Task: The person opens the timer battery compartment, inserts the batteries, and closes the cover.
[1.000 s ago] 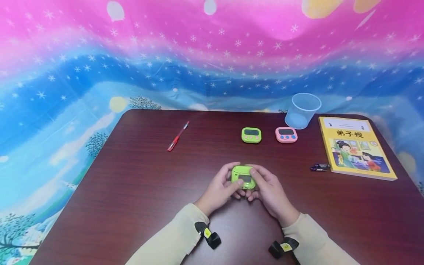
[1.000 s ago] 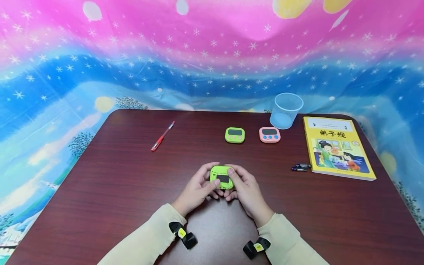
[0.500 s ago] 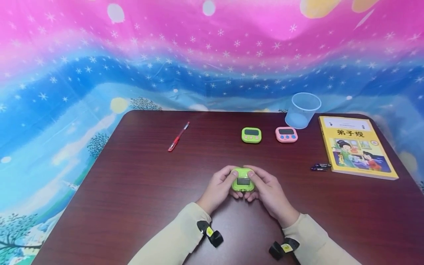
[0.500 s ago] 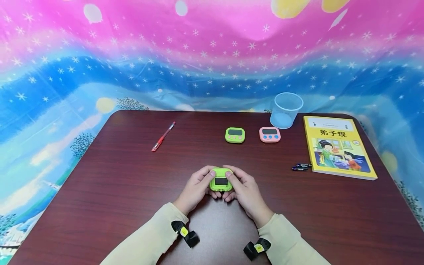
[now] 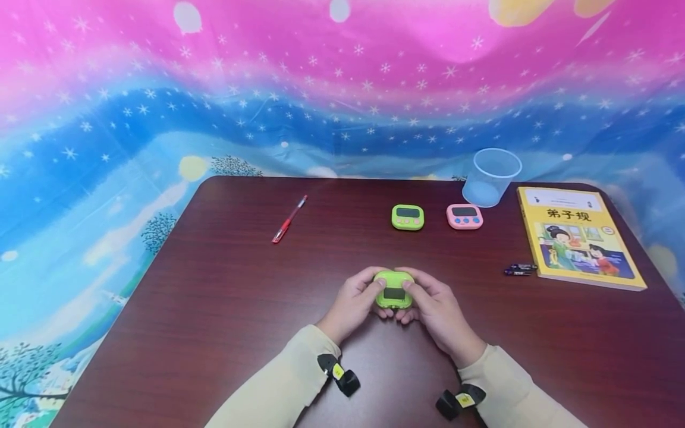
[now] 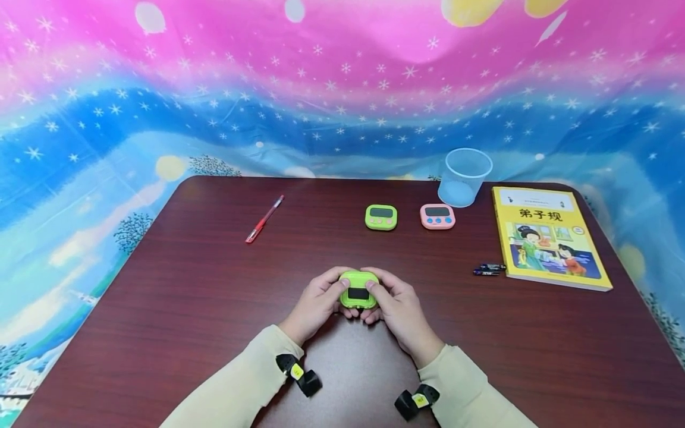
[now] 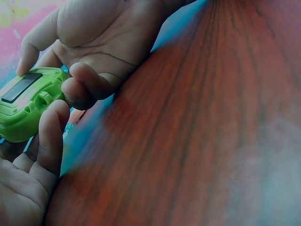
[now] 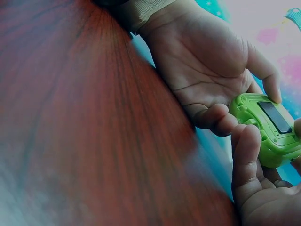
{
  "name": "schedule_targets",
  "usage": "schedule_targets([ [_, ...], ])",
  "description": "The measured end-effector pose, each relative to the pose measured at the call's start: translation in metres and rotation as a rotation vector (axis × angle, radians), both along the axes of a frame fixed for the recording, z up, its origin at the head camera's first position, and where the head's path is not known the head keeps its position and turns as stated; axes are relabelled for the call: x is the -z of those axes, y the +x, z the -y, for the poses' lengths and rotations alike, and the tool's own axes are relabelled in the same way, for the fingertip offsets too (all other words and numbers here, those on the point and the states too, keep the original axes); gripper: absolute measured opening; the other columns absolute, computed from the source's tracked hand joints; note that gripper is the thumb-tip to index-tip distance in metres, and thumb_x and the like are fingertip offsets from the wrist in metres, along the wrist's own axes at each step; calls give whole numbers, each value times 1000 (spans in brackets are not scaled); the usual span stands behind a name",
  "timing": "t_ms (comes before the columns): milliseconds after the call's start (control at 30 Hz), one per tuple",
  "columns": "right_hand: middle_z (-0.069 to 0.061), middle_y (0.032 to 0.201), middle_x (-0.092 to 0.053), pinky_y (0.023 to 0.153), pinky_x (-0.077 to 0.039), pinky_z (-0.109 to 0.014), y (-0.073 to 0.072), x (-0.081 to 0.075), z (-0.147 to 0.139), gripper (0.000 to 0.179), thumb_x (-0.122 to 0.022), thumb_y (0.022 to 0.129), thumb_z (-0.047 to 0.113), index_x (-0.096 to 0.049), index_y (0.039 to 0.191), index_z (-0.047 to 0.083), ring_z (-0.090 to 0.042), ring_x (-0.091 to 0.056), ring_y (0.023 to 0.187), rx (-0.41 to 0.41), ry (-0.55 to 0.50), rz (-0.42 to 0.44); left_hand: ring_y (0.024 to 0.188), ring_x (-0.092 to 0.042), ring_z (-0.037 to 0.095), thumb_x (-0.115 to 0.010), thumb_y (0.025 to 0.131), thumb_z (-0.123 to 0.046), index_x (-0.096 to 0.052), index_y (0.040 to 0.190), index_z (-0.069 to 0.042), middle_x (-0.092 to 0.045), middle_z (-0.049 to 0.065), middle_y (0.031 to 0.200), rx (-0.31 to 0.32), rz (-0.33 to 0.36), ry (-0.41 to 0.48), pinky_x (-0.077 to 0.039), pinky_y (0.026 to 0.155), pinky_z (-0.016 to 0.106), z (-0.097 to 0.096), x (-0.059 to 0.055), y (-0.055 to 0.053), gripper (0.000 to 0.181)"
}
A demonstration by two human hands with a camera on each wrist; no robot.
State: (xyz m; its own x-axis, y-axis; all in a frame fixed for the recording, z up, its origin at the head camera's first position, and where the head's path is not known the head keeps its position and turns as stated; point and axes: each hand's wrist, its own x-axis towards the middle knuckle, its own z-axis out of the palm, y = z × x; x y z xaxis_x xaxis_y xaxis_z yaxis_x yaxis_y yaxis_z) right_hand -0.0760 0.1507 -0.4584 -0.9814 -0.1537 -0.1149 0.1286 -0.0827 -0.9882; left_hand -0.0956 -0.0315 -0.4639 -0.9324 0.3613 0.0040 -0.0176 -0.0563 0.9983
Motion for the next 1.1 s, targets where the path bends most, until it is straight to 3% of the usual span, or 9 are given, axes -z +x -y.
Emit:
schedule_targets([
  [333, -15, 100, -64, 52, -58, -29, 2, 1, -3, 37, -56, 104, 19, -57, 137, 4, -20, -64, 60, 35, -17, 13, 66, -66, 16, -53, 105, -20, -61, 134, -5, -69, 18, 101, 20, 9, 1, -62, 64, 34, 0, 4, -1, 34],
  [500, -12, 100, -66, 52, -58, -31, 2, -2, -7, 36, -58, 103, 20, -59, 134, 2, -21, -65, 59, 51, 25, -30, 73, -68, 17, -54, 105, -19, -57, 139, -6, -68, 18, 107, 58, 33, 11, -62, 69, 35, 0, 3, -1, 36],
  [800, -5, 105, -69, 58, -59, -33, 1, -8, -16, 33, -58, 103, 16, -60, 133, 2, -26, -69, 65, 60, 134, -154, 84, -70, 25, -57, 103, -17, -44, 141, 1, -66, 22, 115, 201, 179, -26, -62, 79, 38, 7, -3, -2, 44],
  [933, -3, 106, -69, 61, -60, -34, 1, -8, -16, 33, -61, 101, 12, -62, 132, 1, -26, -68, 72, 17, 161, -218, 85, -69, 21, -53, 106, -25, -45, 138, 7, -65, 26, 116, 251, 250, 33, -61, 81, 37, 11, -6, -1, 46],
  [1100, -4, 112, -68, 65, -59, -33, 1, -7, -16, 32, -64, 99, 13, -65, 130, 6, -24, -66, 79, -20, 211, -248, 84, -68, 19, -48, 107, -33, -49, 135, 9, -64, 29, 118, 255, 299, 94, -61, 82, 36, 13, -10, -1, 51],
])
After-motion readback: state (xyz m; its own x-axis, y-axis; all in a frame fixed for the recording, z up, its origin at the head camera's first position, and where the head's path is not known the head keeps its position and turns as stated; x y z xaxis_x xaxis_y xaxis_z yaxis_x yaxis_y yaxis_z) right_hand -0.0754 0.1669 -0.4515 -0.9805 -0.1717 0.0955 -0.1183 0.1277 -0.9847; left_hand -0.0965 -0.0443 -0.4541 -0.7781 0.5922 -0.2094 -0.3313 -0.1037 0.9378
